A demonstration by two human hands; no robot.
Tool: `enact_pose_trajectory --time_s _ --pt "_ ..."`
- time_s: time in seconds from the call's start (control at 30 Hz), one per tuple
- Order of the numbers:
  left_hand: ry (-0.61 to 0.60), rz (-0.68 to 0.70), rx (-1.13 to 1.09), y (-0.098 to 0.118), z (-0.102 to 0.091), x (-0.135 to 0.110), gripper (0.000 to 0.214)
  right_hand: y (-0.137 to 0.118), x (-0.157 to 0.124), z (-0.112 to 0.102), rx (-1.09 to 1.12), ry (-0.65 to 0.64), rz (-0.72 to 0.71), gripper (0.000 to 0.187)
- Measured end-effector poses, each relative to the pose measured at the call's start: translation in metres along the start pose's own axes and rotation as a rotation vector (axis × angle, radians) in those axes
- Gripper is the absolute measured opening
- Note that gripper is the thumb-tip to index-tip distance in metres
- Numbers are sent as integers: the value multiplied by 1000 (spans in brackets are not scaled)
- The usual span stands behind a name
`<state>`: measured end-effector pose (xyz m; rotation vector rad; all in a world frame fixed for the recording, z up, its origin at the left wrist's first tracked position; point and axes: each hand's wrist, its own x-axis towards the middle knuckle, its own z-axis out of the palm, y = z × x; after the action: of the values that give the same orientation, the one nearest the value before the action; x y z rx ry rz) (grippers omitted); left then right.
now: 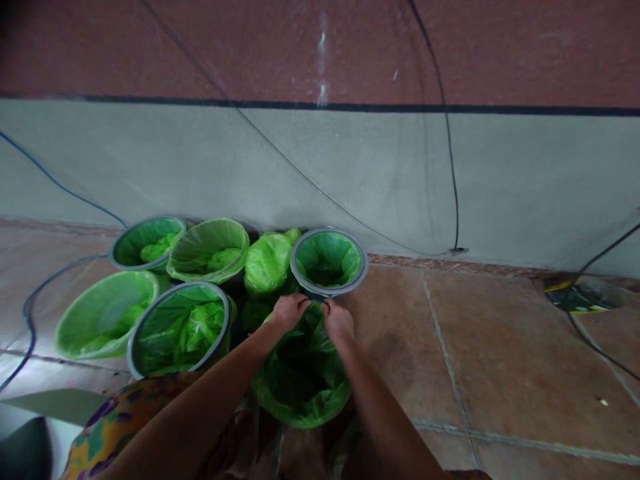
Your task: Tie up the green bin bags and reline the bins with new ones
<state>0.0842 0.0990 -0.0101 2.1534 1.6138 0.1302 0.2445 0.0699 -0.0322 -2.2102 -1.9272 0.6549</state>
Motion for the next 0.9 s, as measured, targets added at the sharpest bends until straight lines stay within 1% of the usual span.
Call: enact_pose_trajectory --time_s 0.1,0.2,0.27,0.37,0.43,0.5,0.57,0.6,0.67,0.77,0.83,0.9 --pt "-77 14 44 -8 1 -2 27 9 3 9 -20 -39 -59 38" --pt "-150 3 92 -17 -2 -4 25 23 0 15 -48 -77 -97 35" --pt "-176 -25 117 -22 -4 -6 24 28 -2 17 -66 -103 -83 36" --pt "-172 -85 127 -24 -7 -11 28 28 -2 17 -70 -115 -42 34" --pt "-154 -114 127 -24 -10 -15 38 24 -3 14 -67 -118 -16 32" --pt "-121 -146 112 -26 -17 -22 56 23 -8 10 -46 -113 17 30" --pt "-83 -204 76 -30 -27 -29 72 26 -18 7 0 -89 55 32" --pt "-69 -238 52 -34 -32 -32 75 30 -25 7 22 -69 84 33" --pt "-55 -292 3 -41 -44 -38 72 39 -43 11 40 -19 179 36" --pt "-26 -323 -66 -47 -55 -42 54 53 -77 21 28 69 339 39" --pt "17 -305 -104 -45 -55 -41 40 56 -97 25 39 111 393 40" --pt "58 -267 -119 -38 -50 -40 32 53 -108 23 46 188 413 43"
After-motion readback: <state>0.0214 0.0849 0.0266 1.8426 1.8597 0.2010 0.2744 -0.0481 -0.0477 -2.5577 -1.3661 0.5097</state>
